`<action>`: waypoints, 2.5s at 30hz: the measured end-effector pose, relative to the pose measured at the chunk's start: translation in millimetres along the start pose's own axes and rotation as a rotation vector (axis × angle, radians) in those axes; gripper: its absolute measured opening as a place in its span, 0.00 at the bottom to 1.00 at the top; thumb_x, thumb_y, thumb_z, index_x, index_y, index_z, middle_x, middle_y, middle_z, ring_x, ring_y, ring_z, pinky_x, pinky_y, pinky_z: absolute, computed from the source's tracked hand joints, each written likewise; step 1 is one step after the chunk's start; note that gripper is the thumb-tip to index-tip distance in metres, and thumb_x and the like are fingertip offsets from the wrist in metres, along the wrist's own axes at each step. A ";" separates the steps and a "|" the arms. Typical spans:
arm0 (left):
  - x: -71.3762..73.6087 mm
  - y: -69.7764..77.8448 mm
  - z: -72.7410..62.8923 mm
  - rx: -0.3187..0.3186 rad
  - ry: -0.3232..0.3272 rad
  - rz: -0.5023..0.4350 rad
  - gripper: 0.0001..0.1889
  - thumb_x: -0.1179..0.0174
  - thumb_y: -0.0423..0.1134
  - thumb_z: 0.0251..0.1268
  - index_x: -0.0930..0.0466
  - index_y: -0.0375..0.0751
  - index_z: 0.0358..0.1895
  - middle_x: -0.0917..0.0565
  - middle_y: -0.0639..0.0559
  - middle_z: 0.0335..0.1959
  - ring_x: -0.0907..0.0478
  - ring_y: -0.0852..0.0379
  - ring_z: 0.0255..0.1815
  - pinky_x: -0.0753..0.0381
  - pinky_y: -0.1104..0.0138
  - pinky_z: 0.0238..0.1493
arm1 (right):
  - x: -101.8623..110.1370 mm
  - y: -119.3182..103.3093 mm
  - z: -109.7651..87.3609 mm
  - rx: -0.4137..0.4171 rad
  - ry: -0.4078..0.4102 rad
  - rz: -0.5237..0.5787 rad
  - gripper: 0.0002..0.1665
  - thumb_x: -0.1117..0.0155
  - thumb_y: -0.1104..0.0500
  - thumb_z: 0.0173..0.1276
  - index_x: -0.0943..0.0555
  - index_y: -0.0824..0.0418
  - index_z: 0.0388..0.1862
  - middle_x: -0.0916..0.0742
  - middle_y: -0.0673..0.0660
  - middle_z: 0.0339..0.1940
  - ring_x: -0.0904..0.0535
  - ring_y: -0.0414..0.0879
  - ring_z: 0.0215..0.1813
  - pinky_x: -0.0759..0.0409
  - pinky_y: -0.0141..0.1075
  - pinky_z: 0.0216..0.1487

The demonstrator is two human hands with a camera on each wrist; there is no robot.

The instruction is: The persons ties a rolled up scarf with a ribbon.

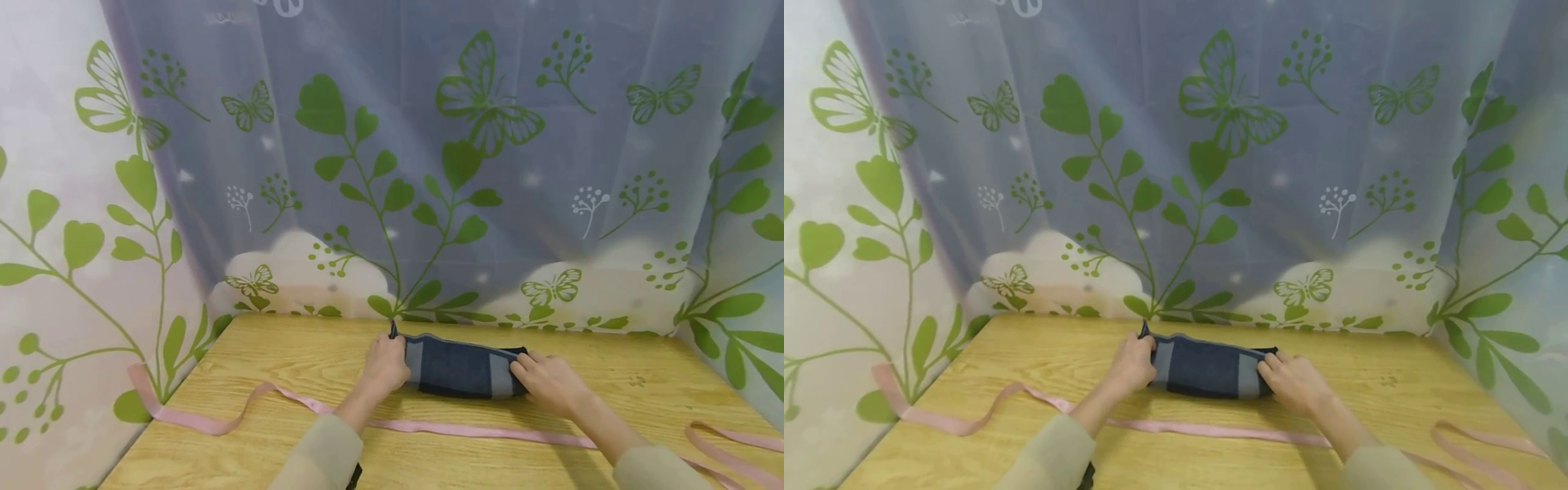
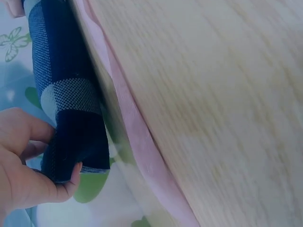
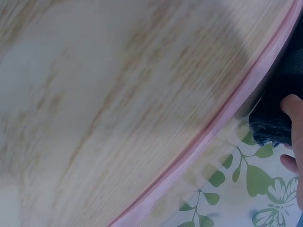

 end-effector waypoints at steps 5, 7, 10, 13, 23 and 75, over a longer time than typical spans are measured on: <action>3.3 1.6 0.7 -0.051 0.020 0.087 0.18 0.34 0.32 0.46 0.20 0.34 0.45 0.26 0.35 0.40 0.26 0.39 0.42 0.24 0.53 0.39 | 4.4 -0.9 -2.4 0.030 0.078 0.012 0.32 0.20 0.48 0.36 0.28 0.62 0.33 0.24 0.56 0.30 0.25 0.50 0.32 0.24 0.37 0.24; 3.8 2.3 1.0 -0.070 0.021 0.111 0.17 0.33 0.32 0.47 0.20 0.34 0.44 0.26 0.36 0.40 0.26 0.40 0.40 0.24 0.54 0.39 | 7.2 -0.7 -3.0 0.039 0.112 0.022 0.33 0.20 0.48 0.35 0.28 0.62 0.33 0.24 0.56 0.30 0.25 0.50 0.32 0.24 0.36 0.24; 5.5 4.6 1.5 -0.106 0.031 0.141 0.17 0.32 0.32 0.47 0.20 0.34 0.44 0.25 0.36 0.41 0.26 0.41 0.40 0.24 0.56 0.41 | 12.0 0.7 -4.1 0.051 0.162 0.032 0.35 0.19 0.48 0.32 0.28 0.63 0.34 0.24 0.56 0.31 0.25 0.50 0.32 0.24 0.36 0.25; 8.5 7.8 3.1 -0.159 0.061 0.197 0.17 0.31 0.32 0.45 0.19 0.34 0.42 0.24 0.37 0.43 0.25 0.42 0.41 0.24 0.57 0.44 | 17.1 2.8 -5.7 0.062 0.212 0.026 0.38 0.18 0.48 0.29 0.27 0.63 0.36 0.24 0.57 0.32 0.25 0.50 0.32 0.23 0.37 0.26; 20.8 12.4 1.8 -0.288 0.159 0.302 0.11 0.30 0.32 0.41 0.17 0.36 0.33 0.23 0.42 0.36 0.24 0.45 0.34 0.23 0.61 0.38 | 34.9 2.8 -11.1 0.079 0.372 0.050 0.42 0.16 0.47 0.19 0.25 0.62 0.36 0.24 0.56 0.33 0.25 0.51 0.32 0.24 0.39 0.23; 44.0 12.5 9.8 -0.461 0.086 0.323 0.10 0.34 0.29 0.47 0.18 0.41 0.35 0.24 0.44 0.37 0.26 0.46 0.32 0.24 0.59 0.38 | 107.0 -55.0 -20.3 0.211 0.785 0.152 0.18 0.57 0.66 0.72 0.19 0.63 0.29 0.18 0.56 0.27 0.23 0.48 0.27 0.25 0.36 0.26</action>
Point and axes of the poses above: each hand's wrist, its own z-axis towards the middle knuckle, its own x-axis out of the back of the hand, y = z × x, the point moved 5 cm from there along z, towards the middle knuckle
